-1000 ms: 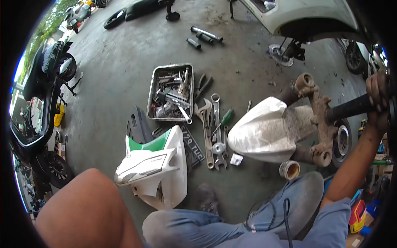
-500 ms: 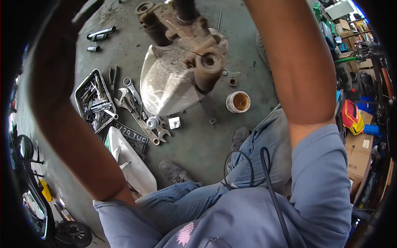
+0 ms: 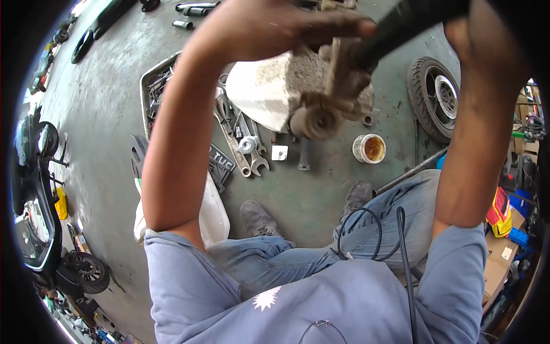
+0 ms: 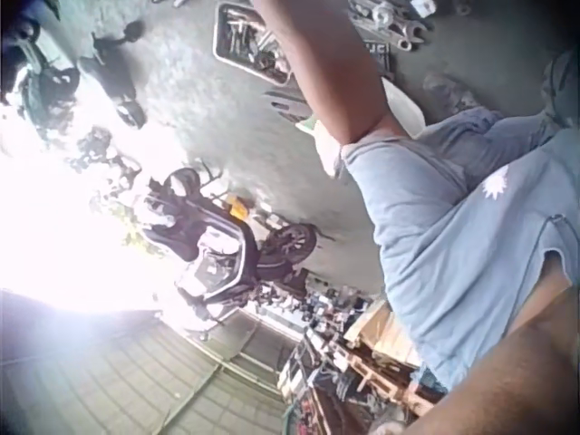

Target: The person works on a motorcycle fork assembly by hand and using a hammer, striking the metal components to disassemble them, and handles several detached motorcycle parts on the ground.

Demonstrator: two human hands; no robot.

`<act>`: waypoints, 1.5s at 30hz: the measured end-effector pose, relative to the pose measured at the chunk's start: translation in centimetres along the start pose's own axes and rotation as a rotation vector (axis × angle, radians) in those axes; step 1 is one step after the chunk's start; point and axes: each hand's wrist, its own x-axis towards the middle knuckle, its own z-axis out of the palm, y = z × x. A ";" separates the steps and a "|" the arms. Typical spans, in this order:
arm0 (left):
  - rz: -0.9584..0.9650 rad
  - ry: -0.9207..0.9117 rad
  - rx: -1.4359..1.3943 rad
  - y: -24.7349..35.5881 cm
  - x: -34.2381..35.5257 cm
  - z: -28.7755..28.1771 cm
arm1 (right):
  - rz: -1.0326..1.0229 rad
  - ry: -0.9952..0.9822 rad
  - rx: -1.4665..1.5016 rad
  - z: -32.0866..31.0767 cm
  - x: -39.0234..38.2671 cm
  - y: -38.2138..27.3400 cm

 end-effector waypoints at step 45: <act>-0.324 0.586 -0.263 -21.8 -5.7 -11.8 | 0.133 0.448 0.035 -11.1 -6.7 -3.5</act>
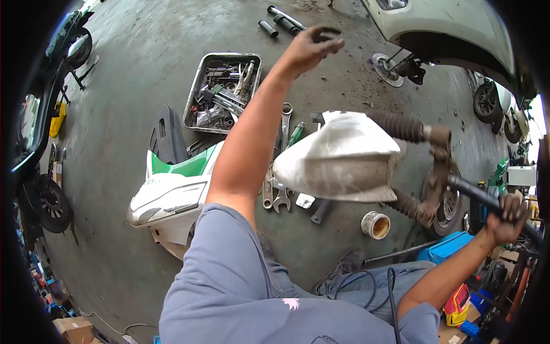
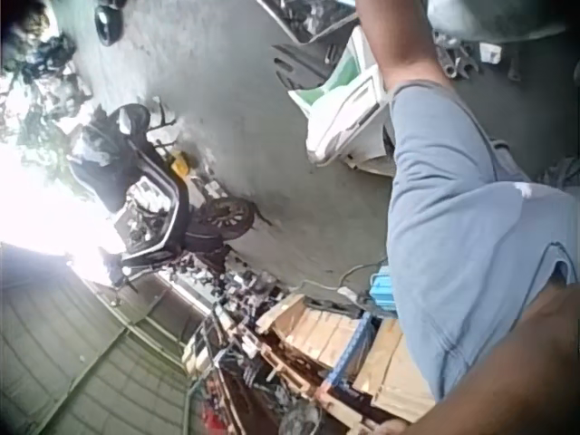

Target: The person works on a motorcycle fork assembly by hand and using a hammer, striking the metal components to disassemble them, and handles several detached motorcycle parts on the ground.

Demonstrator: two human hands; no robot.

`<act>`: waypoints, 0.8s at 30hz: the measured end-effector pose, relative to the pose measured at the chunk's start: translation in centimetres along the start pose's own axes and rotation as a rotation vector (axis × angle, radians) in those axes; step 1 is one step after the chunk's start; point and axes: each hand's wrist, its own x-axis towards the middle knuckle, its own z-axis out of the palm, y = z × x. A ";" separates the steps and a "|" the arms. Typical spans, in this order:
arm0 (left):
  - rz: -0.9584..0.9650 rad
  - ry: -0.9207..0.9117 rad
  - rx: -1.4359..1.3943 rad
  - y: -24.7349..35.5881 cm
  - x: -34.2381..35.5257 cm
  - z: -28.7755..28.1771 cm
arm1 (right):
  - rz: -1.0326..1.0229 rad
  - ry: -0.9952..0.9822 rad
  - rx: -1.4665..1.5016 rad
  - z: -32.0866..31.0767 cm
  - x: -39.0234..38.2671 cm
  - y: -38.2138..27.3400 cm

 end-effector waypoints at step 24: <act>0.054 -0.577 1.123 -23.9 -13.4 -2.1 | -0.005 0.213 -0.181 2.0 -0.9 -0.9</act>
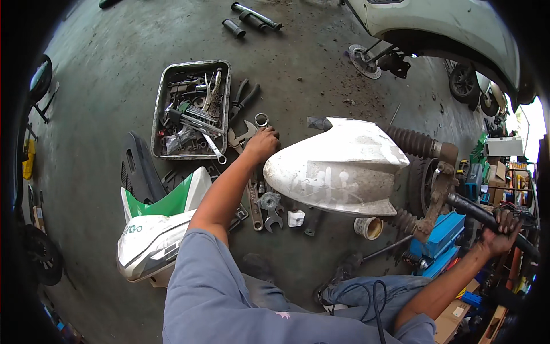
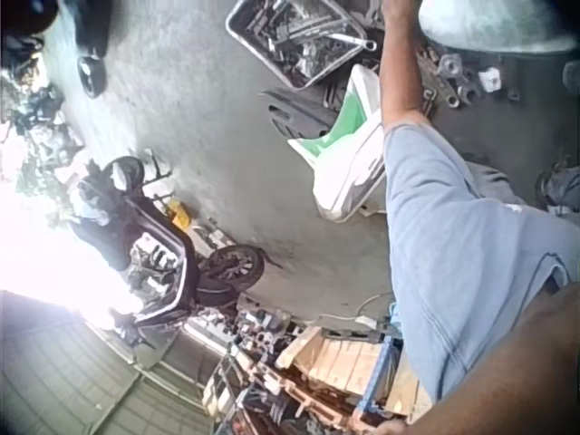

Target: The person works on a motorcycle fork assembly by hand and using a hammer, striking the metal components to disassemble them, and handles several detached motorcycle parts on the ground.

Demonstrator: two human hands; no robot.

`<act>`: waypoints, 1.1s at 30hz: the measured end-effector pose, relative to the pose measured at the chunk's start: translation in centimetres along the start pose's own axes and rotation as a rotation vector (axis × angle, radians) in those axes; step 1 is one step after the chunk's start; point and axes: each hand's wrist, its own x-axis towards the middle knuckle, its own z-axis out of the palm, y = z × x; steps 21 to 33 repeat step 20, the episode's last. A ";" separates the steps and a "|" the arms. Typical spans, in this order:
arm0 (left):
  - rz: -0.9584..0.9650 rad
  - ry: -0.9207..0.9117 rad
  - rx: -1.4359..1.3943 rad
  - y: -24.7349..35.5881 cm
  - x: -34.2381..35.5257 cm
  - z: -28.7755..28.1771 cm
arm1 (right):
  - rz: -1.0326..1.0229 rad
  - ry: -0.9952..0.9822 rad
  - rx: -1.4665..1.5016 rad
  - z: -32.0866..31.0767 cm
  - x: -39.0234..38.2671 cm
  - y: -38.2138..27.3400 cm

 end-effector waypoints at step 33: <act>-0.402 0.234 -0.902 5.8 -2.3 -14.9 | 0.289 -0.114 0.083 21.9 16.7 14.0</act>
